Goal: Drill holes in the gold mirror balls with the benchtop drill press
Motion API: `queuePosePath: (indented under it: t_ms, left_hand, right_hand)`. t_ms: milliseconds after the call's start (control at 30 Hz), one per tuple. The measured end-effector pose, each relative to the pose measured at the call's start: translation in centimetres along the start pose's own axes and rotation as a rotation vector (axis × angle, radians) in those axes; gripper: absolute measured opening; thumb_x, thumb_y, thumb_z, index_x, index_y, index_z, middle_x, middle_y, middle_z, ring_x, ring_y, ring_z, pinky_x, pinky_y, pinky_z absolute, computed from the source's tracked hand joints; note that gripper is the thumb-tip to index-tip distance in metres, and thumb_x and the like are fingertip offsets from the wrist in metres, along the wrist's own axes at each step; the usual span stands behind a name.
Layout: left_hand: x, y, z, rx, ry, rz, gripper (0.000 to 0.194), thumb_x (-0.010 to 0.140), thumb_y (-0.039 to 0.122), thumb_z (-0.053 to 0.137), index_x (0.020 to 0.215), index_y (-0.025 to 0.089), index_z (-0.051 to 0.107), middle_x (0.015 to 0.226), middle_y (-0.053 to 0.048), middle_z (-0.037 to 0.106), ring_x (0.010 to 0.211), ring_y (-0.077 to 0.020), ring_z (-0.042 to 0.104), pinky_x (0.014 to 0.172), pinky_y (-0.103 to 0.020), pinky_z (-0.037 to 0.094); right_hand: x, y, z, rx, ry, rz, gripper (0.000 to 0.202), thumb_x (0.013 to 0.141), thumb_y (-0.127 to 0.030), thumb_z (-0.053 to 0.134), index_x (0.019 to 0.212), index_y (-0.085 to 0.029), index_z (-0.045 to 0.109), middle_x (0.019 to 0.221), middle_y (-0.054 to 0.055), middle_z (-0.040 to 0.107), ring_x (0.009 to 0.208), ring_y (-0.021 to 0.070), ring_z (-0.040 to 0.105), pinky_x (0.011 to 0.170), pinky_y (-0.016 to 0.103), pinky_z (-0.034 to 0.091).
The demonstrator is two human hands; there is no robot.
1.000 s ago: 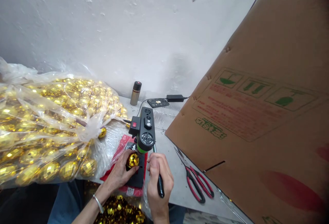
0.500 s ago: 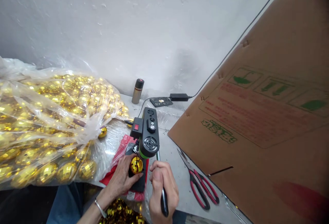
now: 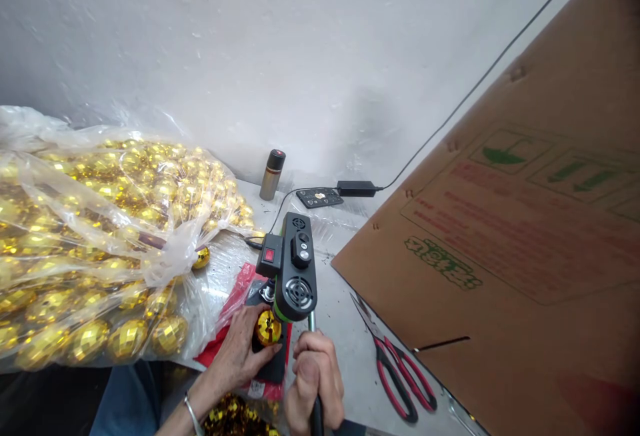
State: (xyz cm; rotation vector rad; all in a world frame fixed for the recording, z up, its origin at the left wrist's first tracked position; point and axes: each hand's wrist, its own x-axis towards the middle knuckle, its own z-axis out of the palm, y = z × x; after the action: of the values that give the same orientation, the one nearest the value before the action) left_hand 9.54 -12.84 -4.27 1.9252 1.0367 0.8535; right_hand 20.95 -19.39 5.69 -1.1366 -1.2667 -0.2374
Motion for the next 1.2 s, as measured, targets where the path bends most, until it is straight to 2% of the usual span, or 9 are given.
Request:
queuePosePath:
  t_ms: [133,233,367,733,933,1067,1200]
  left_hand:
    - [0.0,0.2,0.0,0.005,-0.007,-0.017,0.041,0.089,0.041,0.072,0.124,0.021,0.064,0.12,-0.015,0.071,0.111,-0.0364,0.065,0.1,-0.056,0.055]
    - [0.0,0.3,0.0,0.004,-0.009,-0.031,0.042,0.089,0.041,0.073,0.125,0.02,0.064,0.118,-0.014,0.071,0.11,-0.0362,0.065,0.099,-0.056,0.055]
    - [0.1,0.2,0.1,0.0,-0.001,-0.02,0.044,0.088,0.04,0.074,0.127,0.021,0.065,0.118,-0.014,0.072,0.111,-0.0364,0.066,0.1,-0.057,0.055]
    - [0.3,-0.4,0.4,-0.032,0.016,0.009,0.05,0.087,0.039,0.074,0.132,0.019,0.063,0.124,-0.016,0.072,0.115,-0.0377,0.066,0.102,-0.06,0.053]
    - [0.6,0.1,0.3,-0.039,0.013,-0.011,0.051,0.085,0.037,0.076,0.131,0.019,0.065,0.122,-0.016,0.073,0.115,-0.0385,0.067,0.103,-0.06,0.054]
    - [0.7,0.5,0.2,-0.036,-0.008,-0.023,0.053,0.084,0.035,0.077,0.133,0.018,0.064,0.125,-0.018,0.072,0.117,-0.0395,0.067,0.104,-0.062,0.053]
    - [-1.8,-1.4,0.4,-0.026,-0.044,0.018,0.063,0.083,0.029,0.079,0.142,0.021,0.059,0.136,-0.018,0.069,0.127,-0.0398,0.065,0.11,-0.061,0.053]
  right_hand:
    - [-0.5,0.3,0.1,-0.011,0.007,0.01,0.03,0.106,-0.017,0.041,0.08,-0.024,0.054,0.076,-0.004,0.06,0.065,0.012,0.057,0.085,0.032,0.049]
    - [-0.6,0.3,0.2,-0.022,0.029,-0.003,0.031,0.107,-0.018,0.04,0.081,-0.024,0.054,0.076,-0.004,0.061,0.066,0.0121,0.057,0.088,0.032,0.049]
    - [-0.3,0.3,0.4,-0.055,0.033,-0.021,0.033,0.108,-0.017,0.039,0.08,-0.025,0.052,0.072,-0.004,0.058,0.064,0.0126,0.054,0.084,0.033,0.049]
    - [-0.2,1.5,0.6,-0.04,0.038,-0.145,0.029,0.105,-0.011,0.039,0.08,-0.023,0.049,0.072,-0.004,0.053,0.06,0.01,0.05,0.059,0.025,0.042]
    - [-0.4,1.8,0.8,-0.028,0.026,-0.213,0.032,0.105,-0.015,0.04,0.074,-0.022,0.047,0.071,-0.004,0.053,0.059,0.0094,0.047,0.056,0.023,0.042]
    - [0.7,0.7,0.6,0.002,0.07,-0.119,0.032,0.104,-0.008,0.039,0.075,-0.023,0.044,0.072,-0.004,0.048,0.061,0.0095,0.047,0.057,0.023,0.041]
    - [3.3,-2.0,-0.1,0.06,-0.03,0.059,0.031,0.104,-0.008,0.045,0.077,-0.021,0.053,0.072,-0.003,0.051,0.059,0.009,0.05,0.055,0.023,0.038]
